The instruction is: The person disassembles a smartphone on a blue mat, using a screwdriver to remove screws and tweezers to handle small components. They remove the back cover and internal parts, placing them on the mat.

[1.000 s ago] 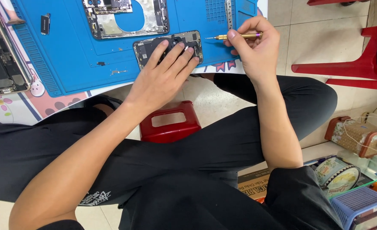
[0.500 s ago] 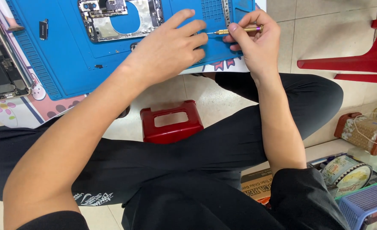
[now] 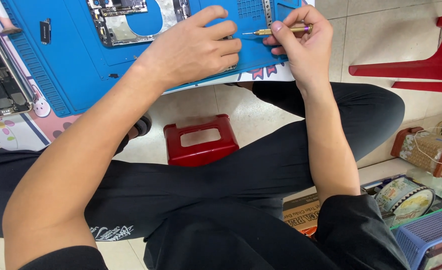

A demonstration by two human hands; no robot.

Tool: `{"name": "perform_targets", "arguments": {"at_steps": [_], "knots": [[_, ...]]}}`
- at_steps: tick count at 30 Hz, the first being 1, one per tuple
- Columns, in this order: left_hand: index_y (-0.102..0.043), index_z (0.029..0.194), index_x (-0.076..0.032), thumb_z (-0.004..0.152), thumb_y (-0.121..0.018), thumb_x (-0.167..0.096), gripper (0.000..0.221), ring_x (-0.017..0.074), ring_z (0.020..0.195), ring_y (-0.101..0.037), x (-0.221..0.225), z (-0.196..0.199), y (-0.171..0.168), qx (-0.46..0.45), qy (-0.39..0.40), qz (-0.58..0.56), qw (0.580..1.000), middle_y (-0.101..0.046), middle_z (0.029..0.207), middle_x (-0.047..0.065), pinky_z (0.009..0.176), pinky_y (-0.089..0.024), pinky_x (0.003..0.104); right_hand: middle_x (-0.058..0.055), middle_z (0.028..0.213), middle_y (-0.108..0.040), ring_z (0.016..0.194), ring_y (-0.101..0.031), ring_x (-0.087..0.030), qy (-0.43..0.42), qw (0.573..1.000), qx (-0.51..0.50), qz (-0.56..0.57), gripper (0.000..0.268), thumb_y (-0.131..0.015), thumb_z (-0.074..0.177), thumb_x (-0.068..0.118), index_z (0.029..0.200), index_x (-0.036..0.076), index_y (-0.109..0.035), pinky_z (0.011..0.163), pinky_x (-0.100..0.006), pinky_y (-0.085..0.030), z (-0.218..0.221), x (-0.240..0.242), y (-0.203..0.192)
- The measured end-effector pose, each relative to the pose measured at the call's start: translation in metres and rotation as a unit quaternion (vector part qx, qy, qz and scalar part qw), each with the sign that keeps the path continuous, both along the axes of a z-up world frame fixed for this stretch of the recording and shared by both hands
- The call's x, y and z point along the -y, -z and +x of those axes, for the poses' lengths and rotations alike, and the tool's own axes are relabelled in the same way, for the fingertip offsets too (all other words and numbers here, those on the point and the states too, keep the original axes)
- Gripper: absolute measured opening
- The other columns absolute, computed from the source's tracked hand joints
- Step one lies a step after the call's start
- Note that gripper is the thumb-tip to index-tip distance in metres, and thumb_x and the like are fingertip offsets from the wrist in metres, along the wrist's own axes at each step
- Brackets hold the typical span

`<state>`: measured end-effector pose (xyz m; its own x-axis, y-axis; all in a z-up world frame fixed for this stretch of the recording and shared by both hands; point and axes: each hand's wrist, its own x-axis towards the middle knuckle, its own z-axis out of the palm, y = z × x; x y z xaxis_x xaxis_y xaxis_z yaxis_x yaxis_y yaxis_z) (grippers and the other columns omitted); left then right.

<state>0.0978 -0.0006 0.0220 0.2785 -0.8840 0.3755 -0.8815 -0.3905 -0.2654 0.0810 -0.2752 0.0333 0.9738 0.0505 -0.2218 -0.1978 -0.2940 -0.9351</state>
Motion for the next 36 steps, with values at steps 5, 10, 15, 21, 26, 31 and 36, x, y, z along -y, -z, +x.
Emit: {"name": "perform_targets", "arguments": {"at_steps": [5, 10, 15, 21, 26, 31, 36], "knots": [[-0.070, 0.108, -0.026, 0.109, -0.078, -0.024, 0.008, 0.0138, 0.107, -0.058, 0.000, -0.001, 0.001, 0.031, -0.008, 0.011, 0.999, -0.067, 0.106, -0.010, 0.113, -0.044, 0.032, -0.008, 0.098, -0.075, 0.089, -0.083, -0.017, 0.000, 1.000, 0.005, 0.008, 0.015, -0.074, 0.107, 0.013, 0.103, 0.013, -0.059, 0.068, -0.019, -0.066, -0.001, 0.005, 0.000], [-0.073, 0.113, -0.028, 0.101, -0.081, -0.028, 0.014, 0.0181, 0.122, -0.062, 0.001, -0.005, 0.000, -0.050, -0.026, 0.006, 0.998, -0.074, 0.119, -0.006, 0.115, -0.045, 0.036, -0.009, 0.097, -0.074, 0.089, -0.083, -0.018, 0.003, 1.000, 0.003, 0.014, 0.016, -0.074, 0.107, 0.013, 0.104, 0.013, -0.059, 0.067, -0.019, -0.066, -0.002, 0.010, -0.002], [-0.075, 0.134, -0.018, 0.095, -0.088, -0.024, 0.042, 0.0316, 0.140, -0.054, -0.010, -0.007, -0.012, -0.243, -0.053, -0.121, 0.961, -0.068, 0.144, 0.008, 0.107, -0.047, 0.048, -0.009, 0.091, -0.074, 0.084, -0.082, -0.016, 0.028, 0.999, -0.010, 0.033, 0.015, -0.075, 0.104, 0.011, 0.104, 0.012, -0.060, 0.065, -0.020, -0.066, -0.003, 0.009, -0.006], [-0.082, 0.117, -0.002, 0.107, -0.088, -0.010, 0.015, 0.0340, 0.121, -0.062, -0.021, -0.045, -0.036, -0.281, -0.167, -0.294, 0.898, -0.073, 0.125, 0.013, 0.097, -0.046, 0.052, -0.009, 0.080, -0.073, 0.080, -0.082, -0.021, 0.024, 0.994, -0.024, 0.108, 0.013, -0.073, 0.103, 0.009, 0.103, 0.013, -0.060, 0.059, -0.020, -0.061, -0.011, 0.001, -0.012], [-0.084, 0.103, -0.008, 0.098, -0.081, -0.014, 0.008, 0.0112, 0.061, -0.059, -0.004, -0.082, -0.042, -0.467, -0.299, -0.432, 0.712, -0.080, 0.094, 0.004, 0.059, -0.051, 0.029, -0.010, 0.076, -0.073, 0.083, -0.082, -0.028, 0.016, 0.978, -0.088, 0.188, 0.015, -0.071, 0.101, 0.015, 0.098, 0.014, -0.057, 0.058, -0.022, -0.059, -0.023, -0.020, -0.005], [-0.082, 0.109, -0.013, 0.094, -0.082, -0.008, 0.016, 0.0166, 0.076, -0.075, 0.002, -0.083, -0.022, -0.523, -0.248, -0.495, 0.648, -0.081, 0.100, 0.004, 0.067, -0.059, 0.026, -0.010, 0.078, -0.073, 0.084, -0.081, -0.023, 0.002, 0.971, -0.071, 0.227, 0.022, -0.076, 0.099, 0.016, 0.102, 0.011, -0.055, 0.062, -0.022, -0.064, -0.031, -0.035, 0.011], [-0.082, 0.112, -0.015, 0.093, -0.081, -0.002, 0.023, 0.0282, 0.084, -0.076, 0.003, -0.084, -0.011, -0.512, -0.205, -0.537, 0.638, -0.080, 0.101, 0.008, 0.078, -0.061, 0.035, -0.011, 0.082, -0.074, 0.081, -0.080, -0.019, -0.003, 0.975, -0.048, 0.217, 0.027, -0.078, 0.099, 0.018, 0.106, 0.009, -0.054, 0.066, -0.023, -0.069, -0.031, -0.034, 0.018]]}}
